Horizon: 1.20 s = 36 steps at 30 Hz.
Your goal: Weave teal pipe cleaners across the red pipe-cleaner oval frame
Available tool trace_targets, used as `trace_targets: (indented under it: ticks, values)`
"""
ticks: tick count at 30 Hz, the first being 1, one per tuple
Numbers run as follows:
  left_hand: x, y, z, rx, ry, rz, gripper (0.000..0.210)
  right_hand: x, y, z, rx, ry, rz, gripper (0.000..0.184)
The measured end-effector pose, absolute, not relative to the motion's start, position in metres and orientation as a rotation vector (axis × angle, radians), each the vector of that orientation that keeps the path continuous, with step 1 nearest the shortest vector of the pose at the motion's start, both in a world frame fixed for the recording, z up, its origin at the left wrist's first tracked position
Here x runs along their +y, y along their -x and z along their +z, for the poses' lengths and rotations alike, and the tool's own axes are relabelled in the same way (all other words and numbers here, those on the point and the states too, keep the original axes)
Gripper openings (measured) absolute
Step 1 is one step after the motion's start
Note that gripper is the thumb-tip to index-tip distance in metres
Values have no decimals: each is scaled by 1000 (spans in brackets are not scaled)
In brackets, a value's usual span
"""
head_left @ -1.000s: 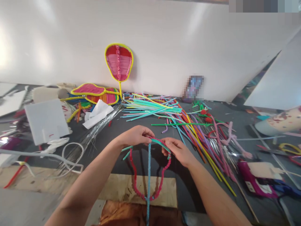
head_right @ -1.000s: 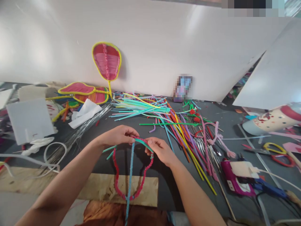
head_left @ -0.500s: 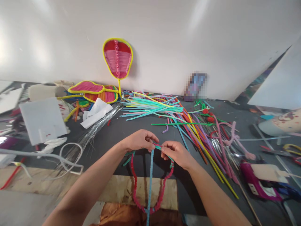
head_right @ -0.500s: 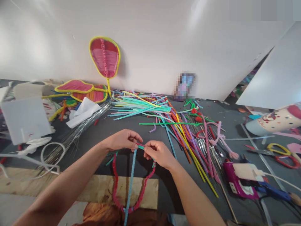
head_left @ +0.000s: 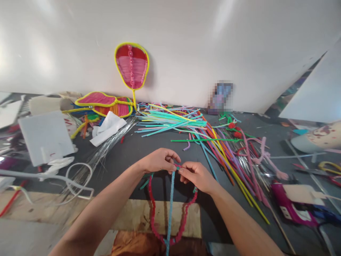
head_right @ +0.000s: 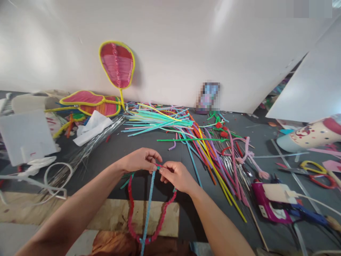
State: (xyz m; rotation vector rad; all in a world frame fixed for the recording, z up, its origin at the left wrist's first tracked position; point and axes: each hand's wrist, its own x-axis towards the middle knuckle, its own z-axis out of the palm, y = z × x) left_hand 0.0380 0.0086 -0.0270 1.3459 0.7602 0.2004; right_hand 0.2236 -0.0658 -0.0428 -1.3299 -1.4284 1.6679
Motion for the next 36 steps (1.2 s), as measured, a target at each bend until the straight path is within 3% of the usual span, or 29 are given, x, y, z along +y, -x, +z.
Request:
trace_targets:
  ticks: [9,19,27,36]
  values:
    - [11,-34,-25,686,-1467,167,44,-64,-225,-45,-1395,1303,1683,30]
    - [11,-37,-30,721,-1367,161,38,-65,-225,-46,-1410,1311,1698,33]
    - [13,-34,-29,679,-1278,186,44,-65,-227,-42,-1284,1325,1690,51]
    - [11,-37,-33,697,-1267,206,41,-65,-224,-43,-1359,1338,1696,30]
